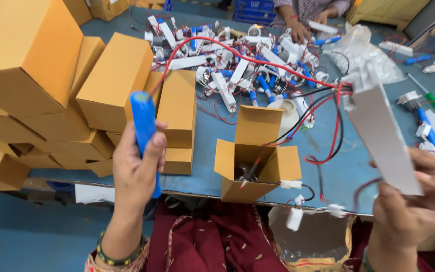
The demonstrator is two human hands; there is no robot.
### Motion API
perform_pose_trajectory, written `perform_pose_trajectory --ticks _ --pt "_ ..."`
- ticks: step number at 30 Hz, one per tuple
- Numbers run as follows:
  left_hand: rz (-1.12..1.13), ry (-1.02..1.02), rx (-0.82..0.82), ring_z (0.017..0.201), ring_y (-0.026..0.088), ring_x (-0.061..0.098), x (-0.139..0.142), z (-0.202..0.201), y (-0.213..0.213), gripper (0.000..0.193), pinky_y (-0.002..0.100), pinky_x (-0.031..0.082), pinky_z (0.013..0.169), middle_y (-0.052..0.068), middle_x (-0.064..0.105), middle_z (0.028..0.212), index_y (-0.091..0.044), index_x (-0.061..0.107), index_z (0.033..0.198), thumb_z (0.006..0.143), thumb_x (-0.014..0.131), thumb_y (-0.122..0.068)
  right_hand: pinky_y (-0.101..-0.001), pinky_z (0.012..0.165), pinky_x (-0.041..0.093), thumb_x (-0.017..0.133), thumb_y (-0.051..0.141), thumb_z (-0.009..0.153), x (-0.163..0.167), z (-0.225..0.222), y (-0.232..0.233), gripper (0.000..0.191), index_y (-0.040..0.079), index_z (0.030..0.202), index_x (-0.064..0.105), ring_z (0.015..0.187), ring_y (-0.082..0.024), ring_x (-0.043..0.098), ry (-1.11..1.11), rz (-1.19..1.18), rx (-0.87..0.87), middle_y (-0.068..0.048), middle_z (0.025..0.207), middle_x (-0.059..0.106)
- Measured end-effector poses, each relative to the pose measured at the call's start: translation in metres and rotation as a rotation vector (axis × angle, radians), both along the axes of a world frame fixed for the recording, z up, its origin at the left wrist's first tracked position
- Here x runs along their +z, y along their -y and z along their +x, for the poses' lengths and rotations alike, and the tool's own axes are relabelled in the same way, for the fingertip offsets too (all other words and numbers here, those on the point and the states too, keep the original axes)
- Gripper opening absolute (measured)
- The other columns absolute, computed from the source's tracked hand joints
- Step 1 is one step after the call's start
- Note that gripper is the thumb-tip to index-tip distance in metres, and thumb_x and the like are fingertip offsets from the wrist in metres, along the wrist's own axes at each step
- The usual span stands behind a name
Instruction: The person assembles small cardboard boxes and packs electronic components into them. They place a wrapped circular component and a blue-and-white wired device into each box, arrange the wires, and close the flaps. The packed boxes are stacked on the table.
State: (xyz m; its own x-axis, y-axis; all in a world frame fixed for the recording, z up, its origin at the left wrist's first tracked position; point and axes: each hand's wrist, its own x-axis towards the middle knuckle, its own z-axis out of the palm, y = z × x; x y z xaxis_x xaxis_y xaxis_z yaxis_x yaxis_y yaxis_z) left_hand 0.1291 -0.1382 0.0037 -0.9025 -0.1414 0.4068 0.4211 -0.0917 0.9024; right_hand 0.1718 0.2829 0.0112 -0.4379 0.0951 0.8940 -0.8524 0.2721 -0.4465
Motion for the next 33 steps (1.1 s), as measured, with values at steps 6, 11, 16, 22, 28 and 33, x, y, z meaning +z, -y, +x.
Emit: perform_pose_trajectory --ticks 6,11,16,22,28,33 --pt "0.502 -0.127 -0.283 0.077 0.010 0.051 0.026 -0.021 -0.023 0.046 0.025 0.044 0.060 0.002 0.051 0.093 0.000 0.050 0.138 0.108 0.059 -0.033 -0.0444 0.090 0.066 0.081 0.006 0.090 -0.008 -0.001 0.035 0.040 0.008 0.113 0.049 0.110 -0.028 0.071 0.130 -0.254 0.029 -0.015 0.130 0.060" --pt "0.580 -0.188 -0.410 0.090 0.011 0.053 0.038 -0.020 -0.049 0.069 0.027 0.049 0.072 0.004 0.053 0.110 -0.002 0.039 0.150 0.104 0.062 -0.047 -0.0366 0.100 0.057 0.080 -0.001 0.091 -0.035 0.002 0.056 0.039 0.009 0.112 0.049 0.121 -0.025 0.066 0.163 -0.171 0.047 -0.017 0.132 0.058" --pt "0.640 -0.292 -0.454 0.094 0.010 0.053 0.057 -0.036 -0.049 0.082 0.027 0.049 0.077 0.010 0.055 0.142 -0.005 0.036 0.156 0.098 0.070 -0.053 -0.0374 0.104 0.055 0.081 0.000 0.084 -0.050 0.012 0.051 0.035 0.009 0.106 0.055 0.123 -0.026 0.065 0.219 -0.079 0.150 -0.020 0.130 0.063" --pt "0.691 -0.263 -0.421 0.086 0.008 0.055 0.063 -0.050 -0.042 0.073 0.024 0.049 0.072 0.016 0.064 0.140 -0.006 0.041 0.152 0.098 0.074 -0.041 -0.0464 0.104 0.056 0.081 -0.002 0.077 -0.053 0.021 0.040 0.031 0.007 0.100 0.062 0.124 -0.033 0.066 0.359 0.034 0.185 -0.022 0.126 0.065" --pt "0.821 -0.147 -0.329 0.076 0.007 0.056 0.062 -0.064 -0.042 0.037 0.024 0.049 0.063 0.000 0.058 0.093 -0.008 0.057 0.126 0.100 0.072 -0.029 -0.0449 0.104 0.055 0.080 -0.002 0.079 -0.069 0.023 0.024 0.033 0.007 0.103 0.059 0.127 -0.032 0.065 0.410 0.020 0.181 -0.023 0.130 0.065" --pt "0.853 -0.127 -0.324 0.073 0.009 0.060 0.056 -0.060 -0.049 0.029 0.034 0.062 0.068 -0.004 0.044 0.077 -0.010 0.053 0.106 0.100 0.068 -0.034 -0.0422 0.104 0.053 0.076 -0.002 0.086 -0.084 0.019 0.032 0.033 0.007 0.111 0.055 0.126 -0.030 0.062 0.416 -0.168 0.204 -0.025 0.134 0.060"
